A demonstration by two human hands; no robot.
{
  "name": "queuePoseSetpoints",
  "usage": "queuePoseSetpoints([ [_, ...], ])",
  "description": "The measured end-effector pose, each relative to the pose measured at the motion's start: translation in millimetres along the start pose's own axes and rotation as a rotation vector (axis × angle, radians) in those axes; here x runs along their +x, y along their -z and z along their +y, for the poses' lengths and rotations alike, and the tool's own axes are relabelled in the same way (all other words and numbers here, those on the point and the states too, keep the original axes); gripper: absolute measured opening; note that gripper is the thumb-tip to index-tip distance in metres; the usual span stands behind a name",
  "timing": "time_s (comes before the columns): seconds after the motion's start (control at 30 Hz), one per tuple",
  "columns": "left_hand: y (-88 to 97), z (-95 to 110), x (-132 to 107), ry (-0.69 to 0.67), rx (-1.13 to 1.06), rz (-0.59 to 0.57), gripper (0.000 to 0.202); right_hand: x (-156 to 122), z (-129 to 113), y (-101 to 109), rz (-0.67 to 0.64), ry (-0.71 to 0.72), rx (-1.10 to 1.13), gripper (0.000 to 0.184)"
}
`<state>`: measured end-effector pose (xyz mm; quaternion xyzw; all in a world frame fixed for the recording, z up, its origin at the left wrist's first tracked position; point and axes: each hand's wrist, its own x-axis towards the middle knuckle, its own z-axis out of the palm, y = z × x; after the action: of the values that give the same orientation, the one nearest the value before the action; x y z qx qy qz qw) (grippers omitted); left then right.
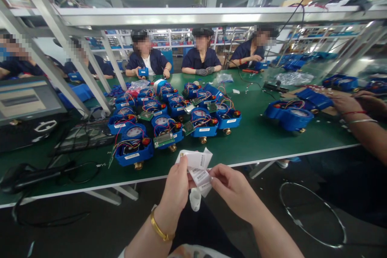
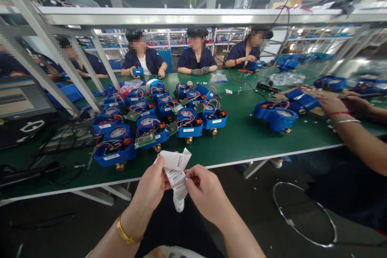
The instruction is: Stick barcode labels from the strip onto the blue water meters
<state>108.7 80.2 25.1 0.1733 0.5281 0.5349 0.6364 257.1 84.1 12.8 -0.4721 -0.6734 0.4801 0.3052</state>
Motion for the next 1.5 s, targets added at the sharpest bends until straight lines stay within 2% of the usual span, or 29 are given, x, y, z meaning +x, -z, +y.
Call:
queuePoseSetpoints([
  [0.33,0.0,-2,-1,0.014,-0.003,0.001,0.039,3,2,-3,0.036,-0.01,-0.068,0.027],
  [0.63,-1.2,-3,-1,0.004,-0.029,0.031,0.041,2,4,-8,0.134,0.024,-0.122,0.024],
  [0.83,-1.5,-5,-1,-0.022,-0.049,0.04,0.039,2,13,-17,0.177,-0.042,-0.072,0.019],
  [1.0,1.4,-7,-2,-0.055,-0.035,0.028,0.039,3,18,-24,0.185,-0.018,0.188,0.032],
  [1.13,2.4,-8,-3,-0.072,-0.004,-0.017,0.043,4,21,-21,0.247,0.032,0.385,0.03],
  [1.2,3.2,-8,-3,-0.091,0.007,-0.036,0.043,4,24,-18,0.245,0.053,0.395,0.031],
  [1.3,5.9,-11,-1,-0.12,0.031,-0.027,0.043,3,26,-11,0.367,0.105,0.227,0.027],
  [1.37,7.9,-12,0,-0.136,0.063,-0.007,0.045,4,21,-4,0.504,0.237,0.05,0.018],
  [1.4,8.6,-13,1,-0.144,0.087,-0.003,0.048,5,18,0,0.53,0.322,-0.027,0.015],
  [1.5,9.6,-14,2,-0.167,0.167,-0.019,0.059,10,5,9,0.42,0.493,-0.114,0.014],
])
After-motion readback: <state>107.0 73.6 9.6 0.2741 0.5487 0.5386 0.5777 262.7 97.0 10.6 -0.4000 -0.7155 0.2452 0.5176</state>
